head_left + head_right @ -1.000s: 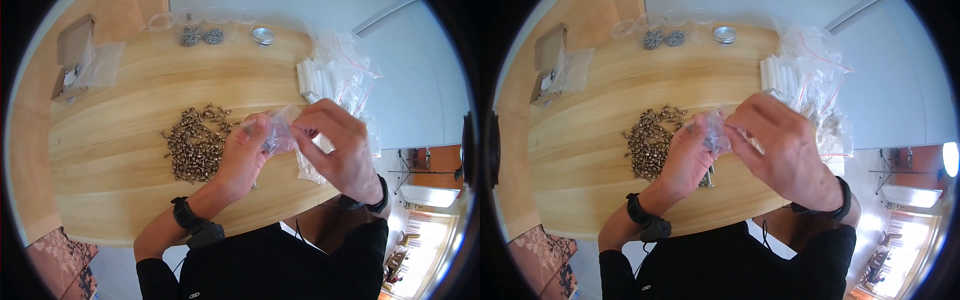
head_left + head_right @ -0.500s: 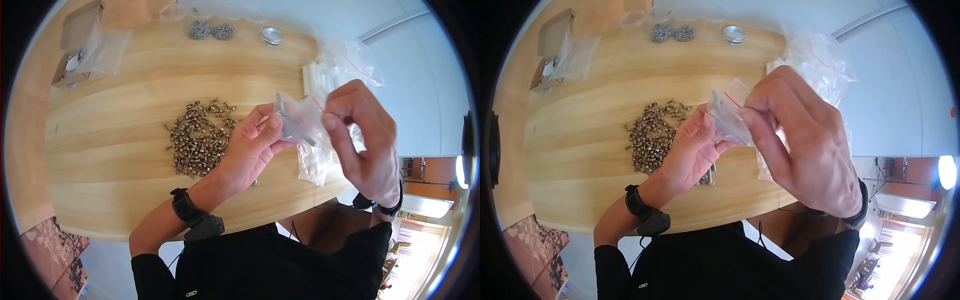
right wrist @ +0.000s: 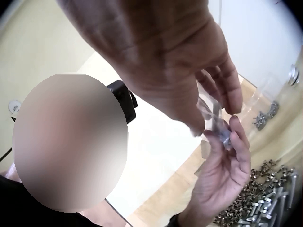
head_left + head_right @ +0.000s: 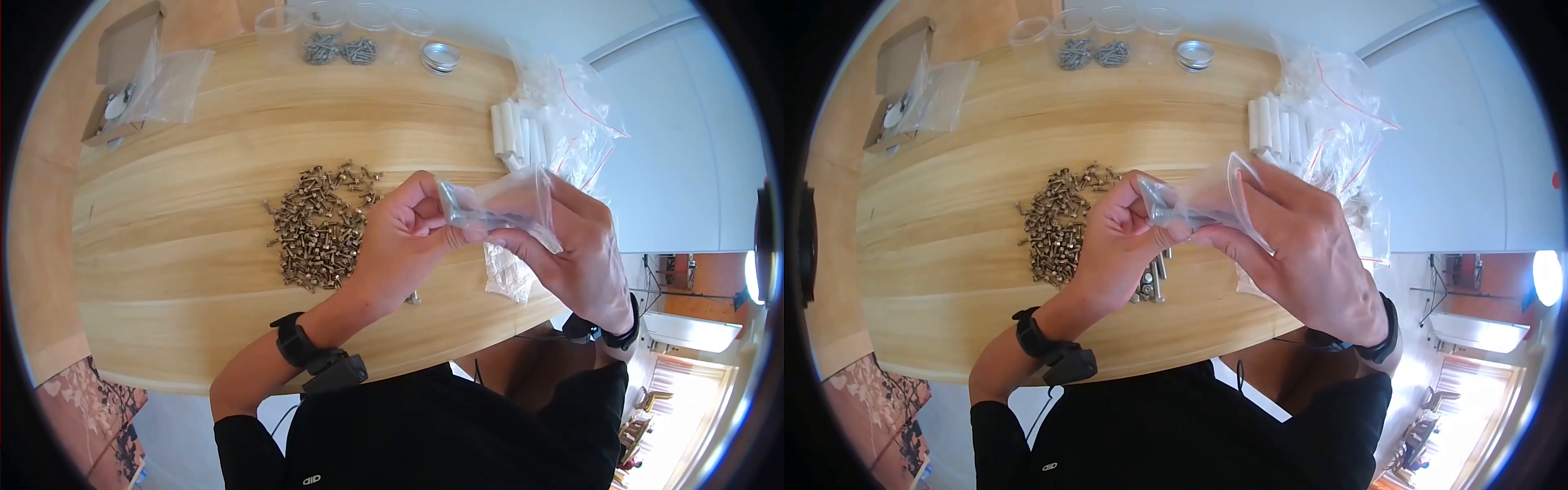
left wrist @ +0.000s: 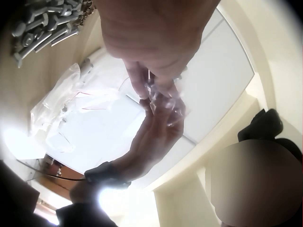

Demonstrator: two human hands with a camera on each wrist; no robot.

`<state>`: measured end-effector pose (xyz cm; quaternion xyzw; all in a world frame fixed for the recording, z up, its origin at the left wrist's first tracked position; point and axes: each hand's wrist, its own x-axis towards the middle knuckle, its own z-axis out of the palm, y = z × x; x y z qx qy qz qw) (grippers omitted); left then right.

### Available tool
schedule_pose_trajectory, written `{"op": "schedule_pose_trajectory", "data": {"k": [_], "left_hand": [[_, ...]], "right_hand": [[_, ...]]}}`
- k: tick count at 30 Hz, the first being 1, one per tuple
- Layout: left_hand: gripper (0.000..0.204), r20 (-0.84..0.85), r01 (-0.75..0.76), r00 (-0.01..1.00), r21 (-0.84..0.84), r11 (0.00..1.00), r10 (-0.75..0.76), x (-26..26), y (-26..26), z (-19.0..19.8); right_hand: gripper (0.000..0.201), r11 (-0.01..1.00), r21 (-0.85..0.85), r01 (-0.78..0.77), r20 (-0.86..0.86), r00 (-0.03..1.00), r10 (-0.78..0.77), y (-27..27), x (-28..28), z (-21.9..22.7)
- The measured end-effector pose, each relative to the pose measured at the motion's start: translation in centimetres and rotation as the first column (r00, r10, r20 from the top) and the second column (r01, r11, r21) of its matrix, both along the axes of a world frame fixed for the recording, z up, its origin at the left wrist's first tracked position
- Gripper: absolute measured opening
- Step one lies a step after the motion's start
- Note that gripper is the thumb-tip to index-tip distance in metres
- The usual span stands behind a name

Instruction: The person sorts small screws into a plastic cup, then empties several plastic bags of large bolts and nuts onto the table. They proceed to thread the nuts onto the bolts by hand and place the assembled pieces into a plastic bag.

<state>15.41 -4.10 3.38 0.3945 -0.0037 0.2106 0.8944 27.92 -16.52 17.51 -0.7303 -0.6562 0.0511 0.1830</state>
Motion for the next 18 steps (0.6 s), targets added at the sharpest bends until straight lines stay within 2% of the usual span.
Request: {"op": "schedule_pose_trajectory", "data": {"k": [1,3,5,6,8,9,10,11,12,13,14,16,18], "left_hand": [[0.026,-0.011,-0.018,1.000,-0.008,1.000,0.018,0.1,-0.2,0.1],[0.026,-0.022,-0.037,0.999,-0.014,0.999,0.037,0.1,-0.2,0.3],[0.027,0.076,0.080,0.995,-0.246,0.966,-0.063,0.2,0.1,0.9],[0.027,0.077,0.081,0.995,-0.246,0.966,-0.064,0.3,0.2,0.7],[0.031,0.127,0.186,0.981,-0.460,0.868,-0.144,0.6,0.7,-0.2],[0.031,0.127,0.185,0.982,-0.459,0.869,-0.141,0.7,0.8,-0.1],[0.030,0.080,0.161,0.987,-0.388,0.907,-0.141,0.7,0.9,0.0],[0.030,0.033,0.143,0.990,-0.314,0.939,-0.139,0.6,0.9,0.1],[0.030,0.034,0.145,0.989,-0.314,0.938,-0.142,0.5,0.8,0.3],[0.029,-0.005,0.094,0.995,-0.232,0.968,-0.097,0.4,0.6,0.7],[0.027,-0.041,0.041,0.998,-0.146,0.988,-0.047,0.3,0.4,0.8],[0.028,-0.006,0.014,1.000,-0.126,0.992,-0.015,0.3,0.1,0.1],[0.029,0.030,-0.012,0.999,-0.104,0.995,0.015,0.2,-0.1,0.0]], "right_hand": [[0.030,0.997,-0.059,0.058,0.054,0.997,-0.055,-0.2,-0.1,-0.1],[0.029,0.995,-0.029,0.092,0.052,0.995,-0.090,-0.3,-0.7,-0.1],[0.027,0.992,0.000,0.126,0.050,0.991,-0.126,-0.2,-0.9,-0.2],[0.026,0.992,0.045,0.121,0.038,0.992,-0.123,-0.2,-0.8,-0.4],[0.024,0.989,0.090,0.114,0.027,0.993,-0.117,-0.4,-0.7,-0.8],[0.024,0.988,0.080,0.132,0.133,0.981,-0.142,-0.7,-0.6,-1.1],[0.025,0.986,0.072,0.151,0.236,0.958,-0.164,-0.9,-0.7,-1.3],[0.025,0.986,0.073,0.152,0.236,0.958,-0.165,-0.9,-0.8,-1.6],[0.024,0.979,0.131,0.158,0.270,0.944,-0.188,-0.9,-1.0,-1.8],[0.024,0.969,0.188,0.161,0.303,0.929,-0.213,-0.8,-1.2,-1.9],[0.024,0.969,0.188,0.160,0.304,0.929,-0.213,-0.8,-1.4,-1.9],[0.024,0.961,0.229,0.155,0.230,0.951,-0.208,-0.9,-1.8,-2.0],[0.022,0.966,0.222,0.131,0.239,0.953,-0.184,-0.9,-1.8,-2.2]]}}
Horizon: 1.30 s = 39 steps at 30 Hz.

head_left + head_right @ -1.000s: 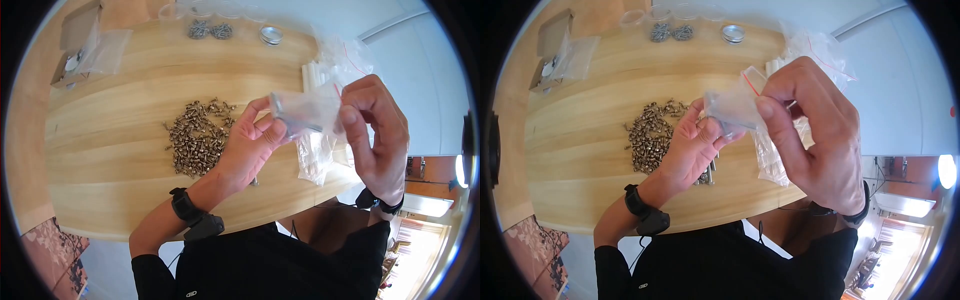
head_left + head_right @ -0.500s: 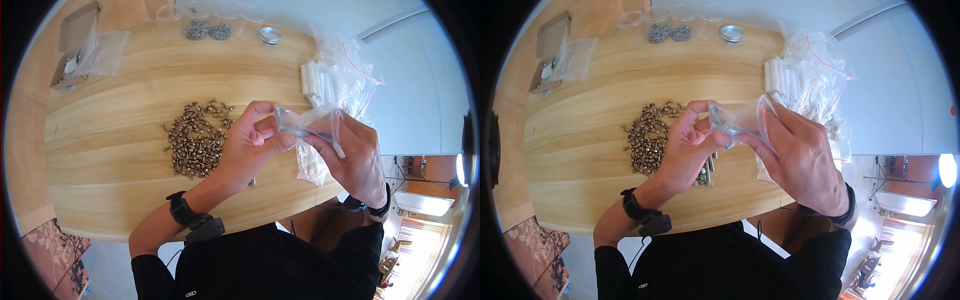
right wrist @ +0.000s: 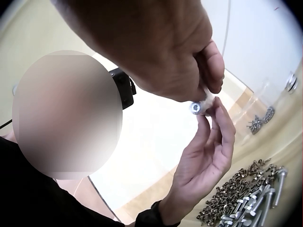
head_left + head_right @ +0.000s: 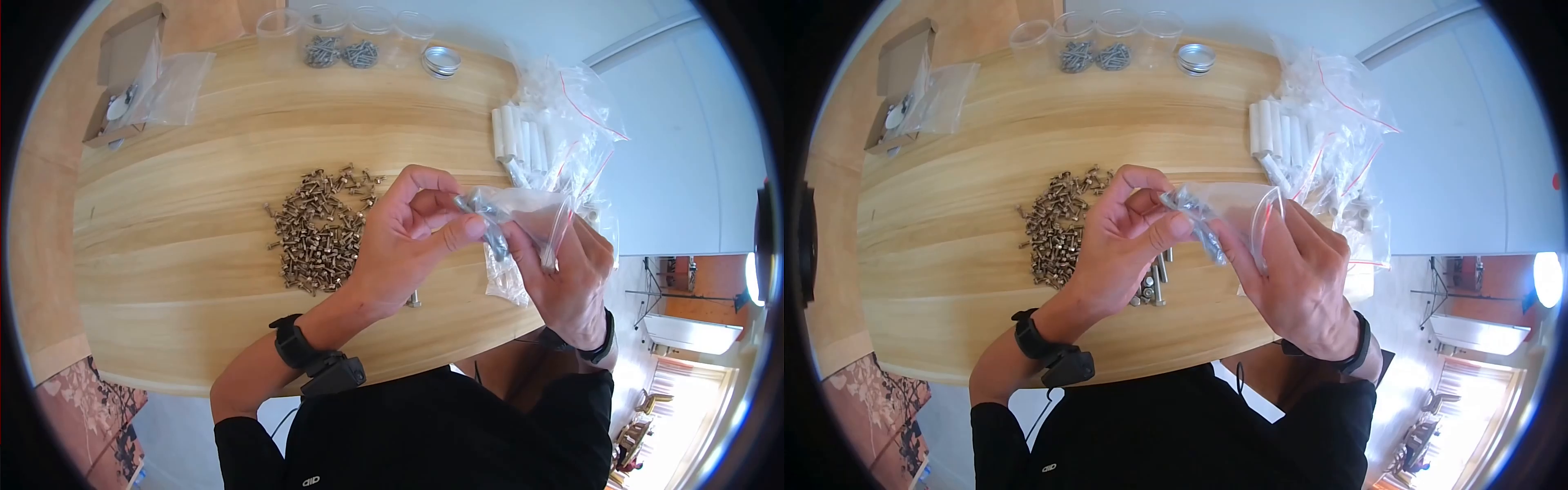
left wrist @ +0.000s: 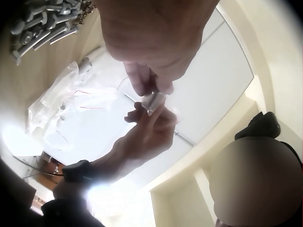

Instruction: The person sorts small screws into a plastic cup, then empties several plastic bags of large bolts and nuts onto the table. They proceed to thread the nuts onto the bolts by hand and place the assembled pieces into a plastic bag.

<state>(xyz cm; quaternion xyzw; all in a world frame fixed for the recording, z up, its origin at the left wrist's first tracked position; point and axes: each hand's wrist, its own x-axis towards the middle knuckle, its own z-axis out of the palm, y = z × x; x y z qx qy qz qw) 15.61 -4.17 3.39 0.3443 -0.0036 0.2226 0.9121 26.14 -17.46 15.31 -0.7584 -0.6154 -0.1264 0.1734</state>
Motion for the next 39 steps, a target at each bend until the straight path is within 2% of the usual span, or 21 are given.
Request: {"op": "schedule_pose_trajectory", "data": {"k": [2,3,4,5,6,8,9,11,14,15,19,21,22,25,26,27,29,34,36,37,39], "left_hand": [[0.034,-0.088,-0.074,0.993,0.011,0.997,0.074,0.0,0.0,0.4],[0.034,-0.086,-0.074,0.993,0.008,0.997,0.075,0.0,0.0,0.4],[0.038,-0.094,-0.026,0.995,-0.134,0.991,0.014,0.1,0.1,0.4],[0.043,-0.093,0.021,0.994,-0.273,0.962,-0.048,0.2,0.3,0.4],[0.043,-0.091,0.023,0.995,-0.276,0.961,-0.050,0.2,0.6,0.6],[0.050,0.037,0.214,0.975,-0.455,0.865,-0.221,0.0,1.1,1.3],[0.050,0.040,0.219,0.973,-0.455,0.863,-0.226,0.0,0.8,1.2],[0.055,0.011,0.196,0.978,-0.409,0.891,-0.210,0.1,0.4,1.1],[0.053,0.024,0.181,0.983,-0.314,0.932,-0.183,0.0,0.2,1.5],[0.053,0.025,0.182,0.983,-0.314,0.932,-0.183,0.0,0.2,1.5],[0.040,-0.081,0.100,0.989,-0.261,0.960,-0.125,-0.2,0.5,1.2],[0.035,-0.099,0.071,0.990,-0.244,0.967,-0.098,0.0,0.5,1.1],[0.033,-0.157,0.035,0.985,-0.198,0.980,-0.067,0.0,0.4,1.1],[0.031,-0.247,0.022,0.968,-0.066,0.998,-0.037,-0.1,0.2,1.3],[0.029,-0.278,0.038,0.960,0.015,0.999,-0.032,-0.2,0.2,1.3],[0.029,-0.277,0.043,0.960,0.019,0.999,-0.036,-0.1,0.1,1.2],[0.029,-0.215,0.046,0.973,-0.166,0.985,-0.081,0.0,0.0,0.7],[0.031,-0.255,0.015,0.965,-0.177,0.984,-0.060,-0.1,-0.4,1.9],[0.030,-0.247,0.009,0.967,-0.188,0.982,-0.056,-0.1,-0.2,1.4],[0.031,-0.300,0.022,0.952,-0.154,0.988,-0.067,0.0,0.0,0.7],[0.031,-0.351,0.043,0.933,-0.109,0.993,-0.079,0.3,0.2,0.0]], "right_hand": [[0.020,1.000,-0.010,-0.021,0.012,1.000,0.021,-0.1,0.0,0.4],[0.015,0.997,-0.071,0.025,-0.073,0.997,-0.030,-0.2,-0.2,1.2],[0.012,0.989,-0.135,0.066,-0.153,0.984,-0.087,-0.1,-0.4,2.0],[0.012,0.997,-0.062,0.056,-0.196,0.978,-0.067,0.2,-0.5,2.5],[0.011,0.999,0.011,0.049,-0.236,0.971,-0.045,0.6,-0.5,3.0],[0.007,0.999,-0.014,0.031,-0.282,0.959,-0.033,1.3,0.0,4.2],[0.005,0.999,-0.049,0.002,-0.324,0.946,-0.017,1.7,0.4,4.3],[0.005,1.000,-0.022,-0.010,-0.436,0.900,-0.001,1.8,0.6,4.7],[0.004,0.998,-0.050,-0.034,-0.423,0.906,0.010,2.3,0.5,4.5],[0.005,0.997,0.029,-0.073,-0.441,0.894,0.078,2.3,1.1,4.1],[0.014,0.998,0.053,-0.046,-0.530,0.845,0.067,2.1,1.2,3.2],[0.025,0.956,0.217,0.199,-0.668,0.745,-0.004,2.8,0.4,2.6],[0.025,0.955,0.218,0.202,-0.668,0.744,-0.004,3.0,0.4,2.6],[0.019,0.989,-0.120,0.091,-0.432,0.892,-0.135,3.2,2.0,2.4],[0.019,0.988,-0.117,0.099,-0.431,0.891,-0.140,2.8,2.6,1.9],[0.017,0.980,-0.141,0.143,-0.550,0.811,-0.197,2.4,3.2,1.4],[0.015,0.964,-0.134,0.231,-0.692,0.674,-0.258,2.3,2.9,1.2],[0.011,0.951,0.139,0.276,-0.751,0.655,-0.080,0.8,1.5,0.1],[0.012,0.972,0.033,0.233,-0.870,0.485,-0.086,0.8,1.4,-0.3],[0.013,0.978,-0.116,0.172,-0.901,0.397,-0.176,-0.1,2.4,-0.8],[0.013,0.968,-0.157,0.194,-0.880,0.418,-0.226,-0.3,3.1,-0.1]]}}
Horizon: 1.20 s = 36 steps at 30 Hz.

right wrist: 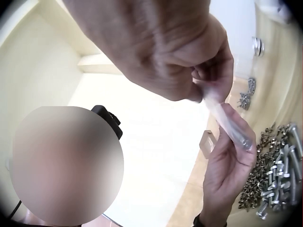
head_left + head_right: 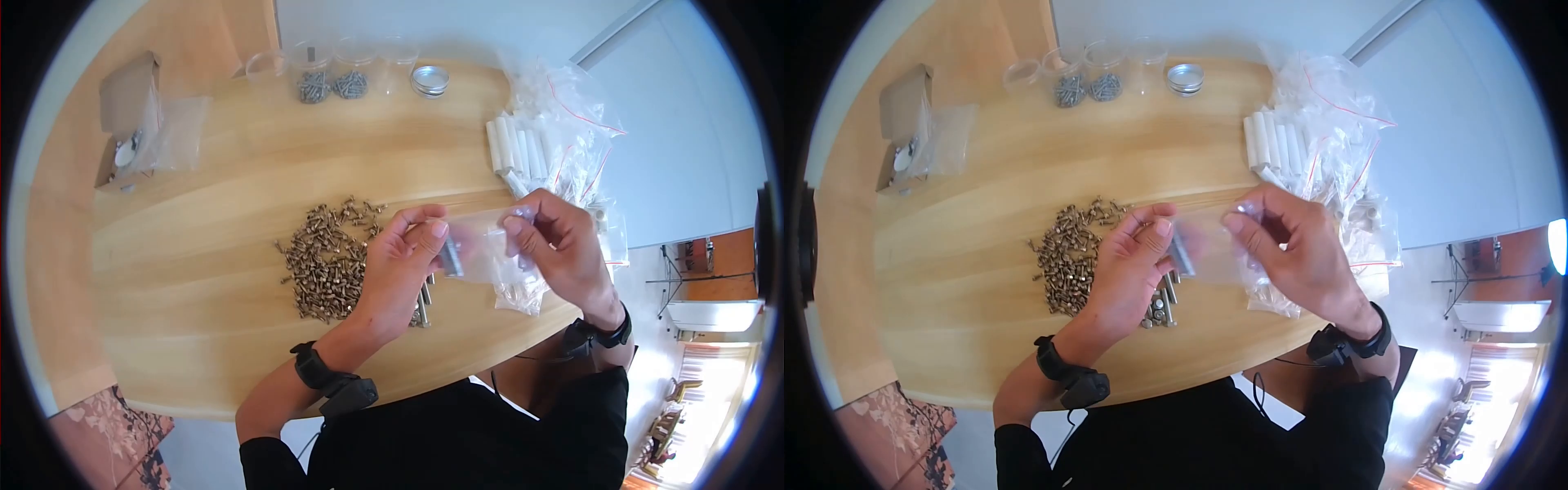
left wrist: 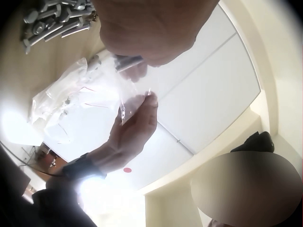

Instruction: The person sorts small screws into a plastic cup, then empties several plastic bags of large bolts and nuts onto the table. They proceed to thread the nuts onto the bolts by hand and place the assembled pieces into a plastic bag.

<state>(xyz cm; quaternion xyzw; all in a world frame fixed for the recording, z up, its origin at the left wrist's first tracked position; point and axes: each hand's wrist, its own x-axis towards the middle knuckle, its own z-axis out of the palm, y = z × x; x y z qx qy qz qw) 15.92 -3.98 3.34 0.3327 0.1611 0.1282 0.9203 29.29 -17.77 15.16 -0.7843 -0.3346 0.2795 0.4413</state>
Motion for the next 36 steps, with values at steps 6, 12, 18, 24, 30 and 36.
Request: {"op": "schedule_pose_trajectory", "data": {"k": [6,12,18,24,30,36], "left_hand": [[0.036,-0.155,0.037,0.988,0.141,0.989,-0.015,0.3,-0.4,-0.7],[0.036,-0.104,0.151,0.987,0.367,0.918,-0.120,0.0,-0.4,-0.5],[0.031,-0.099,0.150,0.988,0.478,0.865,-0.116,0.1,-0.5,-1.1],[0.029,-0.107,0.183,0.983,0.488,0.853,-0.150,0.1,-0.5,-1.5],[0.028,-0.155,0.259,0.966,0.514,0.818,-0.208,0.0,-0.3,-0.8],[0.028,-0.157,0.272,0.962,0.533,0.801,-0.222,-0.1,-0.5,-1.2]], "right_hand": [[0.013,0.950,-0.274,-0.153,0.573,0.767,0.289,3.7,6.7,1.2],[0.008,0.861,-0.422,-0.282,0.716,0.478,0.508,8.9,17.4,-5.0],[0.007,0.873,-0.468,-0.141,0.800,0.353,0.485,12.7,18.4,-4.6],[0.006,0.874,-0.380,-0.302,0.868,0.209,0.450,12.8,19.4,-4.3],[0.008,0.789,-0.433,-0.436,0.802,0.214,0.558,8.1,16.0,-6.7],[0.024,0.797,-0.485,-0.361,0.638,0.477,0.604,5.1,12.1,-7.4]]}}
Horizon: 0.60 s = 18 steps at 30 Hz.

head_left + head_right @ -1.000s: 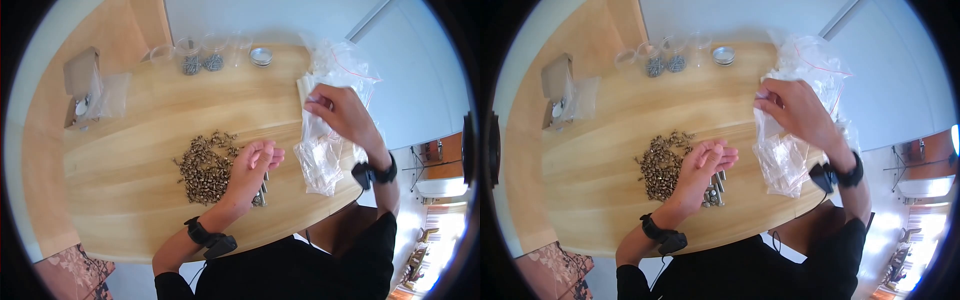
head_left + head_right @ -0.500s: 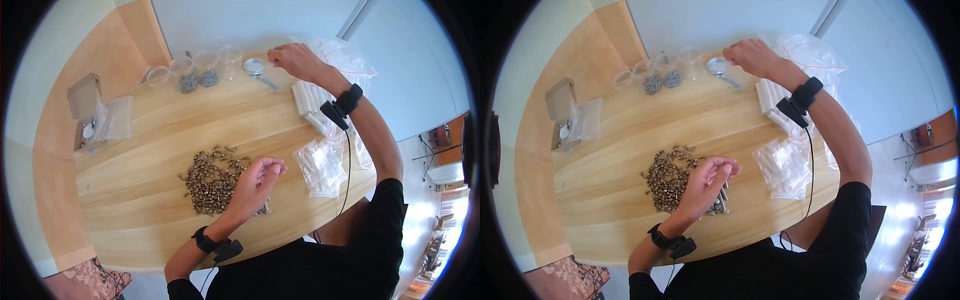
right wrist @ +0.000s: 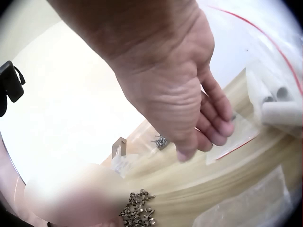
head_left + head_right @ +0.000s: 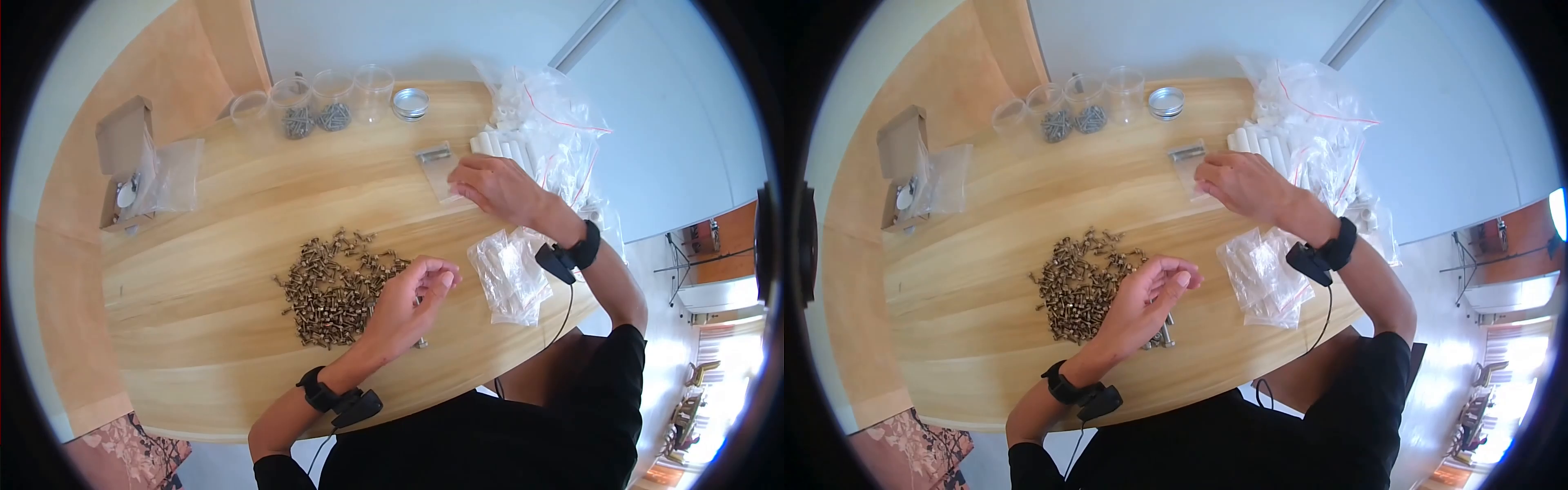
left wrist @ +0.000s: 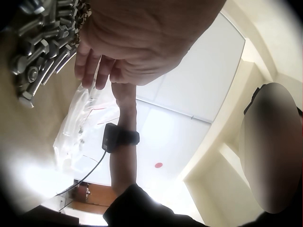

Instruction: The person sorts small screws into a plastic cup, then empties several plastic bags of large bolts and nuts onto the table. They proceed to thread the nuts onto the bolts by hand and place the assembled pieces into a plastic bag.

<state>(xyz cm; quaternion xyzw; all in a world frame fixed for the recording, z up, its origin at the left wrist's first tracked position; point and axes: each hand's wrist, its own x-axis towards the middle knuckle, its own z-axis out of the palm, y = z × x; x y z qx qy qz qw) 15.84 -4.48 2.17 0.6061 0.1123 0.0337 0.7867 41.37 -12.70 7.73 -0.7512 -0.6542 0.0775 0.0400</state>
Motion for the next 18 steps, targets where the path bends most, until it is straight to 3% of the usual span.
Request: {"op": "schedule_pose_trajectory", "data": {"k": [1,3,6,9,16,18], "left_hand": [[0.028,-0.003,-0.002,1.000,0.010,1.000,0.002,0.0,0.0,-0.1],[0.028,0.000,0.002,1.000,0.032,0.999,-0.002,0.2,0.1,0.0],[0.028,-0.040,0.013,0.999,0.043,0.999,-0.011,0.2,0.0,0.1],[0.027,-0.024,0.015,1.000,0.031,0.999,-0.014,0.1,-0.1,0.0],[0.026,-0.019,0.026,0.999,0.033,0.999,-0.025,0.2,-0.6,-0.7],[0.027,-0.013,0.033,0.999,0.037,0.999,-0.033,0.1,-0.6,-0.6]], "right_hand": [[0.024,1.000,0.001,0.001,0.001,1.000,-0.001,0.1,-0.3,-0.7],[0.038,0.973,0.228,-0.035,0.118,0.993,0.008,0.3,-0.7,-3.0],[0.052,0.989,0.141,0.045,0.167,0.984,-0.068,0.7,-2.4,-5.6],[0.057,0.970,0.228,0.091,0.266,0.952,-0.152,1.0,-2.5,-7.7],[0.053,0.941,0.291,0.173,0.190,0.953,-0.234,2.4,0.4,-8.0],[0.050,0.941,0.208,0.266,0.082,0.954,-0.288,2.3,0.3,-7.5]]}}
